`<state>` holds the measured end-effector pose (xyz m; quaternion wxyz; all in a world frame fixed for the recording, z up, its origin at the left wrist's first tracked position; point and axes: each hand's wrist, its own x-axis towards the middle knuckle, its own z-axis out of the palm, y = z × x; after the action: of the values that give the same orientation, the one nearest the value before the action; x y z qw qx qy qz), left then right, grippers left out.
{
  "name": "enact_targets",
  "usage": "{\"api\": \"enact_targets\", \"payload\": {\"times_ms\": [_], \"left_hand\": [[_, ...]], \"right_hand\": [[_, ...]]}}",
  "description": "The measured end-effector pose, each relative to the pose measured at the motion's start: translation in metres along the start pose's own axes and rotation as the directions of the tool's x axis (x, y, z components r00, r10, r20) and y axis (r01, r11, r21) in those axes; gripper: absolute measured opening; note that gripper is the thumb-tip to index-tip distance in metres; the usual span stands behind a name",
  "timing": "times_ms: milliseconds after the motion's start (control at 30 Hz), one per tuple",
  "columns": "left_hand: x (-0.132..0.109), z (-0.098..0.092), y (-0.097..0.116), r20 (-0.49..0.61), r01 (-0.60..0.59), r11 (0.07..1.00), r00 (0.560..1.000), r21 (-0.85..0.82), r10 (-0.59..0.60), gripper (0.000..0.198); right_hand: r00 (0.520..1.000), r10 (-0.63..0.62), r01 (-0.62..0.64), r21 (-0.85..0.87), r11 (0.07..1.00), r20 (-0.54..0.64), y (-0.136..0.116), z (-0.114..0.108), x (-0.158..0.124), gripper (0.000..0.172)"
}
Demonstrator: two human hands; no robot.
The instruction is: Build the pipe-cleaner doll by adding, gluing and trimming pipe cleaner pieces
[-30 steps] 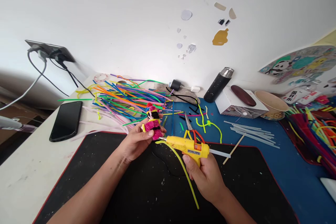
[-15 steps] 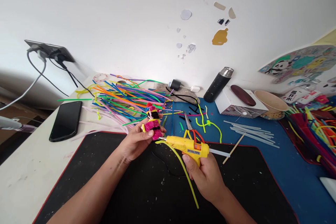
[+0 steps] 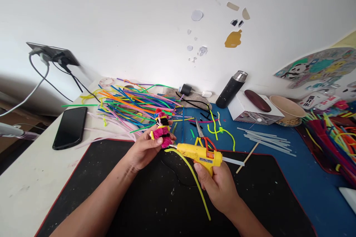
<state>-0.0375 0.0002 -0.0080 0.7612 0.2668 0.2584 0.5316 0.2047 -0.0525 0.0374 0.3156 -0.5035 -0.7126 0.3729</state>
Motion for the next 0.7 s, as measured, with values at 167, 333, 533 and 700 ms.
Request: {"api": "enact_targets", "payload": {"times_ms": [167,333,533,700], "left_hand": [[0.0001,-0.0008,0.0000,0.001,0.000,1.000,1.000,-0.003,0.000,0.060],[0.0000,0.0001,0.0002,0.000,0.006,1.000,1.000,-0.009,-0.006,0.063],[-0.0005,0.0001,-0.0001,-0.006,0.013,1.000,1.000,-0.005,-0.013,0.061],[0.0001,-0.0006,-0.0001,-0.003,0.010,1.000,1.000,0.000,-0.010,0.060]], "right_hand": [[1.000,-0.019,0.019,-0.016,1.000,-0.010,-0.0015,0.0000,-0.0009,0.049],[0.999,-0.051,0.050,-0.068,0.996,-0.014,-0.0028,-0.0003,0.0004,0.045],[0.997,-0.071,0.070,-0.066,0.995,-0.014,-0.0046,-0.0006,0.0020,0.043],[0.998,-0.062,0.061,-0.067,0.996,-0.014,-0.0061,-0.0008,0.0028,0.042]]}}
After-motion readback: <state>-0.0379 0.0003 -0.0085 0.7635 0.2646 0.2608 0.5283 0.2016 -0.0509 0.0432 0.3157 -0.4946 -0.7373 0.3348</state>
